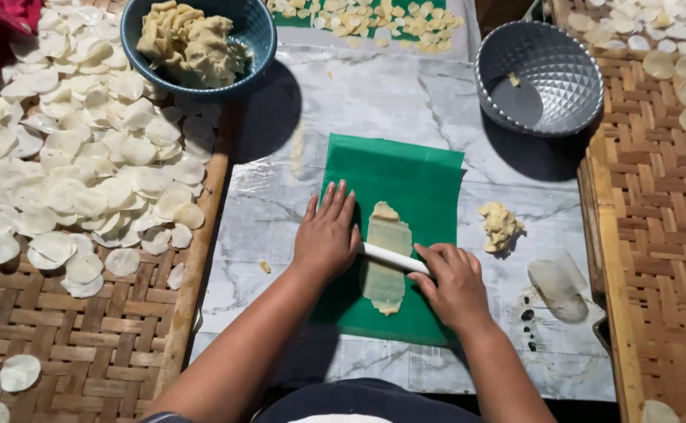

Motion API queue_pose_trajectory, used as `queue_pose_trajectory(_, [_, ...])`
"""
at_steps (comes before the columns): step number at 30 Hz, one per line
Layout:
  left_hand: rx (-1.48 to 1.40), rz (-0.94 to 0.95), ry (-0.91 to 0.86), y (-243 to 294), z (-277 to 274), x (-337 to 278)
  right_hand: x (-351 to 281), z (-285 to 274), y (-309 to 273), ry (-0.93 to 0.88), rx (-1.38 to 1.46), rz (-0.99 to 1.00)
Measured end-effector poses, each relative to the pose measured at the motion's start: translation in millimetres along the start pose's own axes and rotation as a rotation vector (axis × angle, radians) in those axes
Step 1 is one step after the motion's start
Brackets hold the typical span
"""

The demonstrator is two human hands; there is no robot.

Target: Rolling out small pieces of dough into thin sheets using a small rolling pin on a mat

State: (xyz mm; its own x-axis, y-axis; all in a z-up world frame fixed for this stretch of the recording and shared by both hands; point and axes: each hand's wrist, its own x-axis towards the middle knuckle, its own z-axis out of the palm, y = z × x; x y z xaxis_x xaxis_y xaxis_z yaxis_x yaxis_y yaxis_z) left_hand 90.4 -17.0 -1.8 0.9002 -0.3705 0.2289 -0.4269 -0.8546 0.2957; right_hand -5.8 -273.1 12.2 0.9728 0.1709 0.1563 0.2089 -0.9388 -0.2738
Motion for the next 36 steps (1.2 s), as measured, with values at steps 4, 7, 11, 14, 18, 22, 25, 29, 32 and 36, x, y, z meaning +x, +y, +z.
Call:
queue_pose_trajectory(4, [-0.032,0.032,-0.055,-10,17,15,8,8,15,-0.098,0.107,-0.021])
queue_pose_trajectory(7, [-0.032,0.016,-0.078,-13,13,14,9,6,13,-0.081,0.107,-0.054])
queue_pose_trajectory(11, [-0.021,0.001,-0.109,-5,10,2,-1,9,6,-0.053,0.165,-0.061])
queue_pose_trajectory(14, [-0.005,-0.016,-0.126,-1,1,0,1,9,-1,-0.004,0.226,-0.028])
queue_pose_trajectory(18, [0.026,-0.018,-0.138,7,-7,-13,2,-3,-28,-0.028,0.147,0.095])
queue_pose_trajectory(22, [0.036,-0.022,-0.156,0,0,-10,-3,16,-6,0.128,0.161,-0.07])
queue_pose_trajectory(25, [0.018,-0.032,-0.166,-1,3,-1,-2,22,10,0.119,0.051,-0.141])
queue_pose_trajectory(29, [0.007,-0.047,-0.173,1,-1,-3,-7,14,0,0.141,0.045,-0.14])
queue_pose_trajectory(32, [0.018,-0.046,-0.185,2,3,-10,-13,25,0,0.136,0.06,-0.109])
queue_pose_trajectory(36, [0.024,-0.059,-0.204,3,3,-13,-13,23,-5,0.183,0.194,-0.034])
